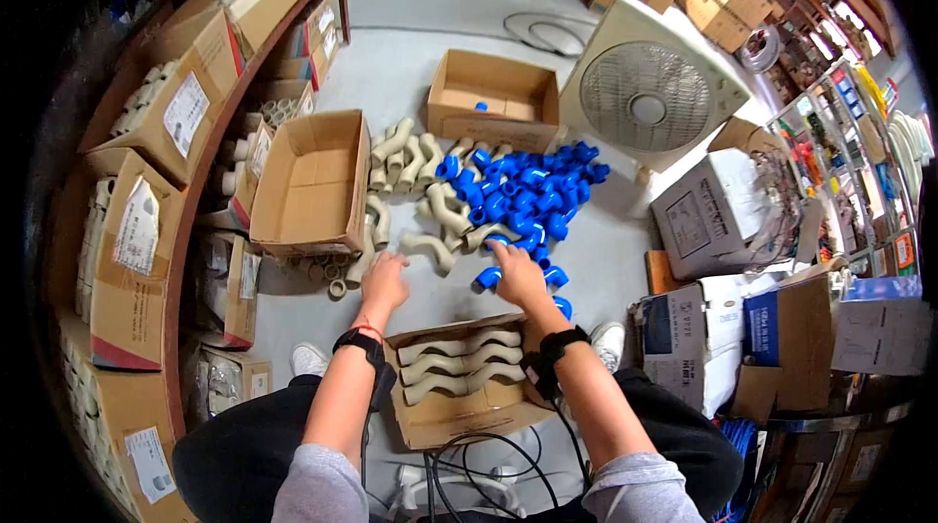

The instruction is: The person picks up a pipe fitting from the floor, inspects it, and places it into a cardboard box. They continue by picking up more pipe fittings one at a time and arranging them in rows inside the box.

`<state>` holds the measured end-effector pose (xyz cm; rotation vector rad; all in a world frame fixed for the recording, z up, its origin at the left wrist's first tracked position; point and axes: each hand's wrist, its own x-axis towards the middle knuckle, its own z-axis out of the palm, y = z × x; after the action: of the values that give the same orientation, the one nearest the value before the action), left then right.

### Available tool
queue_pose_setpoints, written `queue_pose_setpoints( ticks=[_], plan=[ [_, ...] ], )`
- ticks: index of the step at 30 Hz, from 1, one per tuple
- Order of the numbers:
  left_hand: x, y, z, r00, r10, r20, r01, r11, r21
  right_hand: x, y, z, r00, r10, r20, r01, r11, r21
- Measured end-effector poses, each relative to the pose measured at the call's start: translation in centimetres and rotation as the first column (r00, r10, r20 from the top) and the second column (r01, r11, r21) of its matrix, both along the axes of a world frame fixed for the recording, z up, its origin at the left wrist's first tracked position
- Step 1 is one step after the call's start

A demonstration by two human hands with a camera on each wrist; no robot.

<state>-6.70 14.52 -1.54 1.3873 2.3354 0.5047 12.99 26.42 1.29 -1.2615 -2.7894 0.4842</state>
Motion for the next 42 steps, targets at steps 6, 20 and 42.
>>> queue_pose_setpoints(
  ticks=[6,20,42],
  plan=[
    [0.5,1.2,-3.8,0.995,0.032,-0.092,-0.024,0.996,0.090,-4.3,2.2,-2.8,0.998,0.026,-0.055,-0.017,0.988,0.155],
    [0.5,5.3,-5.8,0.902,-0.176,-0.393,0.208,0.977,0.040,-12.3,6.7,-6.6,0.971,0.079,0.225,-0.140,0.953,0.269],
    [0.2,1.6,0.3,0.996,-0.061,-0.063,0.056,0.996,-0.073,1.2,4.5,1.8,0.982,0.183,-0.034,-0.153,0.688,-0.710]
  ],
)
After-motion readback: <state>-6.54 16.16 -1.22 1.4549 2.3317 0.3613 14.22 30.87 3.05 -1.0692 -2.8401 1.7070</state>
